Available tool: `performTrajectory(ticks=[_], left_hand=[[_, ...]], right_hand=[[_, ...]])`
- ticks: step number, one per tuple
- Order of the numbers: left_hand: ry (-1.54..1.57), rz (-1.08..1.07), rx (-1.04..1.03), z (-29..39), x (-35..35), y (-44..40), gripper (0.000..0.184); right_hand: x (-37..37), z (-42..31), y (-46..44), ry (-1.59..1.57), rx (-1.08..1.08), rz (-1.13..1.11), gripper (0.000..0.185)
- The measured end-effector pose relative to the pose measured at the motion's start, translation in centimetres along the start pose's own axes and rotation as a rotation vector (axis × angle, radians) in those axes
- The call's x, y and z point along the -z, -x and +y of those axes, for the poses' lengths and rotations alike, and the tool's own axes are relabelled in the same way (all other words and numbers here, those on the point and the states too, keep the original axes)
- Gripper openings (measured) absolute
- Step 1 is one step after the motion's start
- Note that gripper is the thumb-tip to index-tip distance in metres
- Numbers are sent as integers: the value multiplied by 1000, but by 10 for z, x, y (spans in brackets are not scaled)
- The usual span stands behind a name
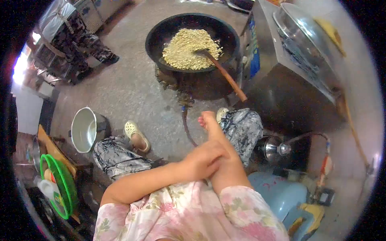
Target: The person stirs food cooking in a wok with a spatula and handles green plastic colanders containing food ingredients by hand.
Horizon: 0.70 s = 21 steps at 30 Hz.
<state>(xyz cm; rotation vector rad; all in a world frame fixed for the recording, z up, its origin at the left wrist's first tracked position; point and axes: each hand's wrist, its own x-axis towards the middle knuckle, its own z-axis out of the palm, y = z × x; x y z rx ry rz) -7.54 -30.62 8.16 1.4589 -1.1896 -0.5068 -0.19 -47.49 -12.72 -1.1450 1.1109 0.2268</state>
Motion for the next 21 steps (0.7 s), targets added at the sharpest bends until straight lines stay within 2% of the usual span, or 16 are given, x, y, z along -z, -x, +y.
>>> performTrajectory(ticks=[3,4,5,6,7,8,9,10,12,13,16,17,18,20,21], left_hand=[[100,-10,-29,17,-4,2,18],[43,11,-93,4,-14,1,20],[37,-77,9,1,-14,-1,21],[-178,104,-211,-14,-20,-2,24],[-376,26,-103,-19,-23,-9,23],[-66,231,21,-31,-35,-7,20],[-172,244,78,-41,-37,-6,17],[-380,85,122,-25,-24,-6,17],[-361,-95,162,-17,-11,-5,21],[-145,-103,135,-23,-16,-6,25],[-124,-157,45,-42,-46,-15,23],[-178,-130,26,-45,-49,-14,24],[-96,-66,-1,-49,-50,-11,23],[70,54,-60,-55,-47,-6,23],[-4,35,-26,-54,-44,-6,23]], right_hand=[[-3,12,-17,-106,17,-62,15],[2,18,-27,-149,24,-146,16],[6,28,-44,-240,87,-251,17],[3,29,-45,-230,82,-221,16],[9,30,-51,-226,80,-238,16],[14,32,-52,-216,86,-248,16],[15,32,-53,-211,95,-253,17],[15,32,-50,-207,109,-260,17],[7,35,-37,-201,166,-281,18],[4,36,-26,-202,210,-295,19],[9,38,6,-215,385,-380,21],[1,37,20,-214,432,-398,21],[-5,36,39,-204,466,-395,22],[-39,8,132,-231,373,-252,22],[-32,9,119,-228,328,-201,21]])
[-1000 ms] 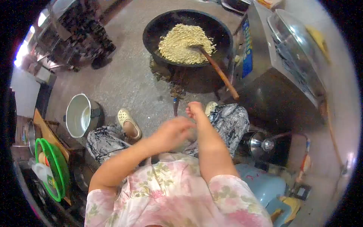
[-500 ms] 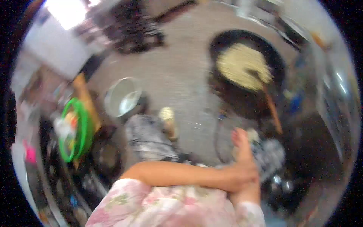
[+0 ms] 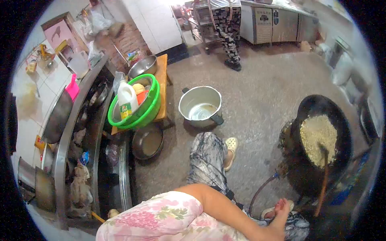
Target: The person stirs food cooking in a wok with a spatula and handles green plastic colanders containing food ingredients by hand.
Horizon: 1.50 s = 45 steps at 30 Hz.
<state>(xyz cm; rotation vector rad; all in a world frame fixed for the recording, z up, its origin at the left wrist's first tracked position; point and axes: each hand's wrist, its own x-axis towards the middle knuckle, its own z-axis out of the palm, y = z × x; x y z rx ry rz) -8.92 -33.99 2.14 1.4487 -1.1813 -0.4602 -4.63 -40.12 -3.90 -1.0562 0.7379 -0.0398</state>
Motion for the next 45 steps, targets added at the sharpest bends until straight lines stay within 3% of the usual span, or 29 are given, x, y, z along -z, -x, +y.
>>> performTrajectory(ticks=[6,13,16,19,22,25,26,29,30,31,32,33,34,36,37,38,40,42,43,44,45], left_hand=[[-48,-59,36,2,1,0,25],[-36,-113,47,3,-3,-2,27],[-23,-126,52,4,-5,-6,28],[-6,-132,64,2,-3,-8,28],[12,-114,90,-4,3,-11,29],[59,-43,263,-21,27,-8,30],[65,30,412,-34,41,-7,30],[-23,409,869,-64,92,12,31],[-409,501,745,-68,89,23,32],[-771,591,577,-66,82,28,34],[-745,266,401,-52,73,17,35],[-659,-20,217,-16,66,4,38],[-502,-311,60,20,58,-8,41],[0,-495,-219,84,50,-10,46],[297,-415,-331,95,44,-7,46],[299,-366,-389,93,41,-7,46],[303,-255,-491,75,38,-2,47],[32,-277,-297,43,81,3,50],[-135,-170,-183,16,95,19,52],[-549,-299,61,-3,115,31,55],[-835,-210,-62,-40,137,58,48]], right_hand=[[49,22,-65,-14,-201,70,14],[167,84,-240,-167,-435,-85,9],[127,56,-181,-177,-329,-84,8],[90,45,-172,-221,-393,213,6],[74,50,-180,-167,-377,119,8],[64,59,-180,-84,-332,54,8],[66,55,-175,-50,-406,-144,11],[48,89,-198,-5,-437,-284,24],[61,84,-207,-2,-431,-295,29],[14,36,-135,-5,-424,-322,29],[-12,25,-84,-94,4,-138,26],[21,58,-171,-102,-357,28,19],[19,53,-165,-220,-355,-20,13],[19,53,-175,-317,-444,-18,8],[14,46,-166,-331,-470,-31,7],[12,40,-161,-294,-421,-31,8],[7,31,-149,-211,-338,-35,10],[-3,10,-131,-43,-233,-19,13],[-9,-2,-123,41,-181,-18,17],[-12,-15,-113,84,-79,-93,20],[-14,-34,-102,232,65,-120,20]])
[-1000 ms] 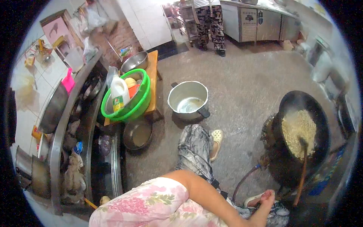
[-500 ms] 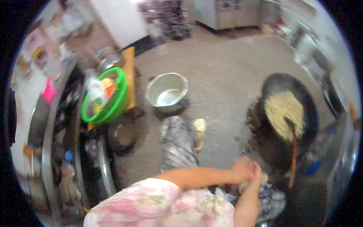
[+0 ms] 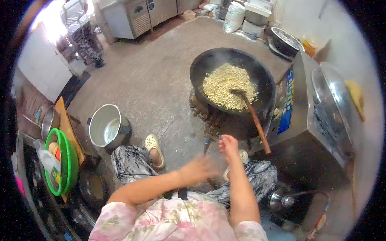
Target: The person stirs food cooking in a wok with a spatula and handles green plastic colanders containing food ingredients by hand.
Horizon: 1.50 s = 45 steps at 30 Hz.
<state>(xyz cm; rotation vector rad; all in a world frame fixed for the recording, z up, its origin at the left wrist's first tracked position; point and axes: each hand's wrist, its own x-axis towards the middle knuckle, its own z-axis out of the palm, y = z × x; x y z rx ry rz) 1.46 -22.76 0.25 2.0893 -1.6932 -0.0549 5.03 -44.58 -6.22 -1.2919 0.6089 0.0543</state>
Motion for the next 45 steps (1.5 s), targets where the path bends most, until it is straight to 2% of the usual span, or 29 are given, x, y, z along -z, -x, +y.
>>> performTrajectory(ticks=[1,2,3,4,5,6,8,9,10,12,15,16,18,21,24,26,28,30,34,37,41,43,44,45], left_hand=[[-405,-427,197,-17,16,22,39],[-240,-106,214,-46,23,58,31],[-192,-33,416,-54,49,82,32],[-255,-101,578,-77,54,112,31],[-294,-395,953,-69,106,109,35],[-404,-12,849,-78,109,152,35],[-579,121,1026,-82,108,203,33],[-401,230,1215,-79,102,215,31],[-209,337,1395,-78,99,221,30],[-316,294,1348,-75,100,216,27],[-340,295,1349,-77,98,214,24],[-330,306,1358,-79,99,214,23],[-287,327,1388,-79,104,211,23],[-264,352,1386,-80,106,212,21],[-260,384,1357,-82,101,217,20],[-260,392,1365,-84,100,220,20],[-251,410,1366,-81,102,218,19],[-242,434,1356,-80,101,220,18],[-231,485,1327,-81,98,228,17],[-217,475,1338,-81,98,229,17],[-216,480,1334,-81,103,226,16],[-218,494,1324,-82,102,227,15],[-219,488,1317,-83,102,227,14],[-221,484,1312,-85,101,228,14]], right_hand=[[3,-25,9,156,135,-13,20],[8,-45,13,314,267,-26,20],[22,-58,10,564,562,75,20],[39,-68,4,812,851,178,20],[45,-94,19,1079,916,323,21],[49,-117,34,1348,967,472,23],[69,-123,40,1617,757,544,24],[80,-118,38,1742,501,461,28],[91,-103,35,1696,455,429,30],[103,-74,28,1605,365,360,32],[88,-83,36,222,-254,-54,38],[79,-77,40,197,-178,-46,39],[64,-89,44,507,-120,39,41],[63,-125,44,1178,333,133,43],[37,-193,66,1483,441,170,35],[22,-235,71,1663,469,97,28],[12,-264,72,1760,615,96,24],[-9,-306,74,1798,535,15,22],[-32,-385,65,1863,604,-89,17],[-45,-430,51,1894,550,-206,20],[-63,-422,31,1970,467,-261,20],[-57,-368,-7,2155,425,-280,20],[-59,-332,-13,2215,426,-163,18],[-66,-302,-14,2178,400,-138,16]])
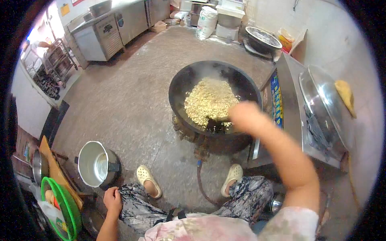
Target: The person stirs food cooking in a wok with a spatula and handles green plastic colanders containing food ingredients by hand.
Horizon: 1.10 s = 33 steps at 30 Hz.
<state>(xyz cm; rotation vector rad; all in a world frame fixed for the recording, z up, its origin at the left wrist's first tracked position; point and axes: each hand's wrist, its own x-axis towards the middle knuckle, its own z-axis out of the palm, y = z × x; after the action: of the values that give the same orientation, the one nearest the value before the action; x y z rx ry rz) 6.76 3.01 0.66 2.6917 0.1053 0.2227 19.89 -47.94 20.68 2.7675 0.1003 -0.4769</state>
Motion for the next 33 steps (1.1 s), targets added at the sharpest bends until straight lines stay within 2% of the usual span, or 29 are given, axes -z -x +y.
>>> performTrajectory(ticks=[2,3,4,6,7,10,13,16,19,24,28,31,33], left_hand=[[2,-8,20,4,2,-3,12],[-3,-19,17,5,2,-4,12],[-10,-30,13,6,3,-6,12],[-11,-40,6,7,2,-10,12],[-4,-43,3,6,1,-10,12],[-7,-55,14,5,0,-10,12],[-3,-47,7,5,-2,-12,12],[-4,-57,3,8,0,-13,13],[-38,-72,26,13,0,-14,14],[-52,-49,28,10,-1,-9,15],[-19,-22,10,11,1,-5,16],[-33,-21,7,8,-1,-4,16],[-40,-24,7,7,-2,-4,16]], right_hand=[[-51,-34,-13,-67,-42,-30,18],[-78,-48,-21,-63,-78,17,19],[-127,-56,-37,-41,-124,169,18],[-188,-72,-57,-87,-211,255,25],[-203,-79,-59,-122,-266,288,28],[-221,-89,-58,-315,-379,191,29],[-252,-84,-66,-958,-543,484,23],[-263,-63,-63,-2376,-672,-288,13],[-264,-71,-45,-2620,-535,-198,10],[-254,-91,-8,-2461,-560,-28,10],[-272,-122,28,-1966,-631,147,13],[-300,-151,62,-1166,-686,550,24],[-330,-164,82,-1213,-714,586,31]])
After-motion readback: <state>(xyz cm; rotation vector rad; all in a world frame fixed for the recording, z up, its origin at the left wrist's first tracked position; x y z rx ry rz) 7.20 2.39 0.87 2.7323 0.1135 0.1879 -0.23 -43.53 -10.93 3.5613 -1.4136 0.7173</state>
